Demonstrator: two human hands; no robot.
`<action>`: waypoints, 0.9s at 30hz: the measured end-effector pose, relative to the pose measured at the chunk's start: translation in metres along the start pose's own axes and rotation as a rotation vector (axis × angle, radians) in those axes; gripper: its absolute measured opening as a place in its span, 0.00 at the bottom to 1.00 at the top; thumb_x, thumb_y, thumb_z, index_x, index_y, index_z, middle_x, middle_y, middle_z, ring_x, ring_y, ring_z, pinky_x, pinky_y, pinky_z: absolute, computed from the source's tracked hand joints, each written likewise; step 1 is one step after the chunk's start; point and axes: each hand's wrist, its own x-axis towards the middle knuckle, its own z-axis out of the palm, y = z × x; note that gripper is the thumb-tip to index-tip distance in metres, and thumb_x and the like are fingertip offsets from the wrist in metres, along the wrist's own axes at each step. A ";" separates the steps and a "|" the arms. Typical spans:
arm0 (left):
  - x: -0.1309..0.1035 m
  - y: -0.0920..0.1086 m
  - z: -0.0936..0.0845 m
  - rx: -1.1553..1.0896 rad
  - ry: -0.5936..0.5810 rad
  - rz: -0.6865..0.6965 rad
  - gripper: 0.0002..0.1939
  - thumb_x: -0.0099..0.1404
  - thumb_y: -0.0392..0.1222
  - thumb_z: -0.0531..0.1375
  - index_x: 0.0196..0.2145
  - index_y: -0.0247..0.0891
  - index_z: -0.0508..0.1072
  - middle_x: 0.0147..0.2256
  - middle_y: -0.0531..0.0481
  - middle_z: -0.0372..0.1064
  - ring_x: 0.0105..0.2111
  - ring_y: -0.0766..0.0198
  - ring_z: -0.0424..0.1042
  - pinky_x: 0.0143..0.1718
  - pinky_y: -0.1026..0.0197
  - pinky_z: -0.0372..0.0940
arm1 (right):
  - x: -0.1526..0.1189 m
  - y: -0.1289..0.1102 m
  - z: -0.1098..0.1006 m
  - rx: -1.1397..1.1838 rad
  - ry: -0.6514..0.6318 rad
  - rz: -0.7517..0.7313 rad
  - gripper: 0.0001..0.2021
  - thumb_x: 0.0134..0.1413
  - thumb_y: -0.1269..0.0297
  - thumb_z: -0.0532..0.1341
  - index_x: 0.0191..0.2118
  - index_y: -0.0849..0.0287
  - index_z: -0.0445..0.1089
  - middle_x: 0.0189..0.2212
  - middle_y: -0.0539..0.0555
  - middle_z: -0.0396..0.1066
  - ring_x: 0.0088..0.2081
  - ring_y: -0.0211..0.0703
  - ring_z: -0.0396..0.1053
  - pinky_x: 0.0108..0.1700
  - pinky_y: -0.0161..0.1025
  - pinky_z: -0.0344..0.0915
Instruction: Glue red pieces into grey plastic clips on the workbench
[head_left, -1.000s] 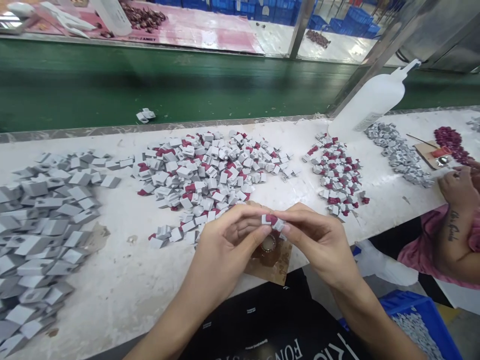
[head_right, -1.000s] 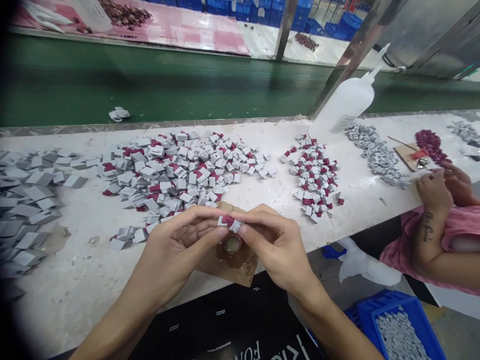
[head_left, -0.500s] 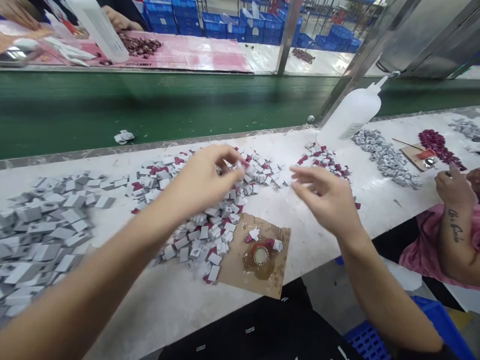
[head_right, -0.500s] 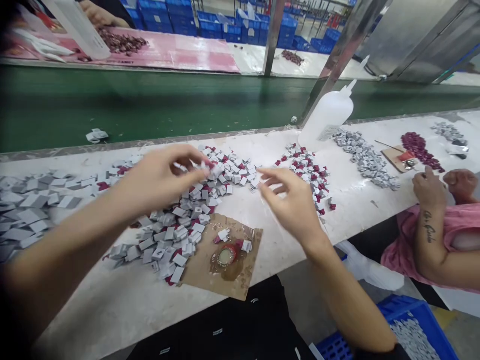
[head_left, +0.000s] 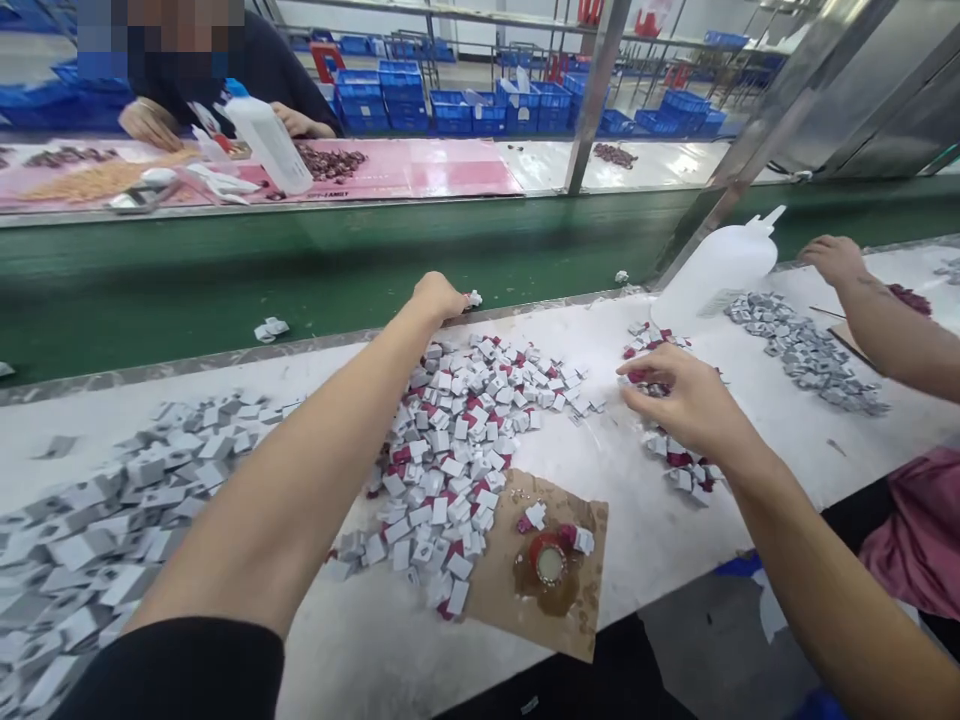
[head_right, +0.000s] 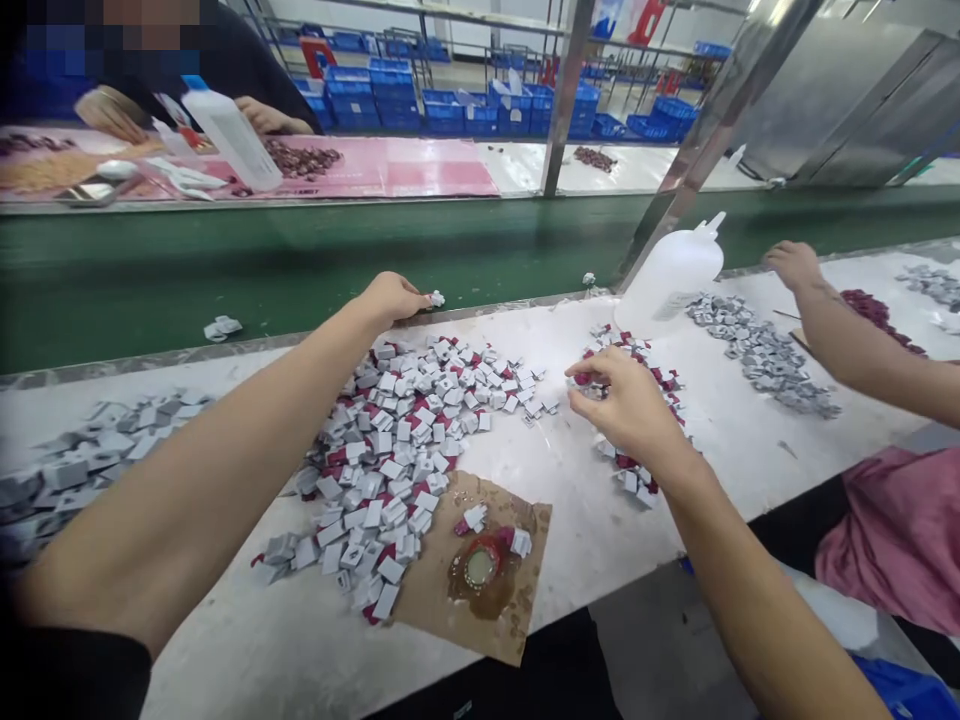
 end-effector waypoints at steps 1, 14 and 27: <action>-0.010 -0.002 -0.008 0.022 -0.032 -0.003 0.20 0.80 0.54 0.68 0.49 0.31 0.83 0.46 0.42 0.84 0.46 0.52 0.85 0.53 0.45 0.81 | -0.013 -0.005 -0.002 0.026 -0.011 -0.018 0.12 0.68 0.57 0.69 0.49 0.54 0.88 0.44 0.60 0.81 0.43 0.55 0.82 0.44 0.48 0.78; -0.263 -0.163 -0.091 0.578 0.230 -0.205 0.23 0.81 0.53 0.53 0.62 0.43 0.78 0.58 0.28 0.74 0.67 0.22 0.68 0.69 0.22 0.65 | -0.110 0.010 0.056 0.100 -0.025 -0.156 0.22 0.76 0.36 0.64 0.53 0.48 0.81 0.38 0.56 0.83 0.32 0.54 0.80 0.33 0.48 0.72; -0.249 -0.152 -0.082 0.721 0.302 -0.385 0.23 0.81 0.52 0.53 0.52 0.32 0.81 0.60 0.17 0.72 0.67 0.14 0.66 0.65 0.20 0.62 | -0.124 0.024 0.043 -0.022 0.052 -0.209 0.17 0.78 0.43 0.62 0.51 0.48 0.82 0.45 0.60 0.81 0.36 0.57 0.83 0.38 0.53 0.76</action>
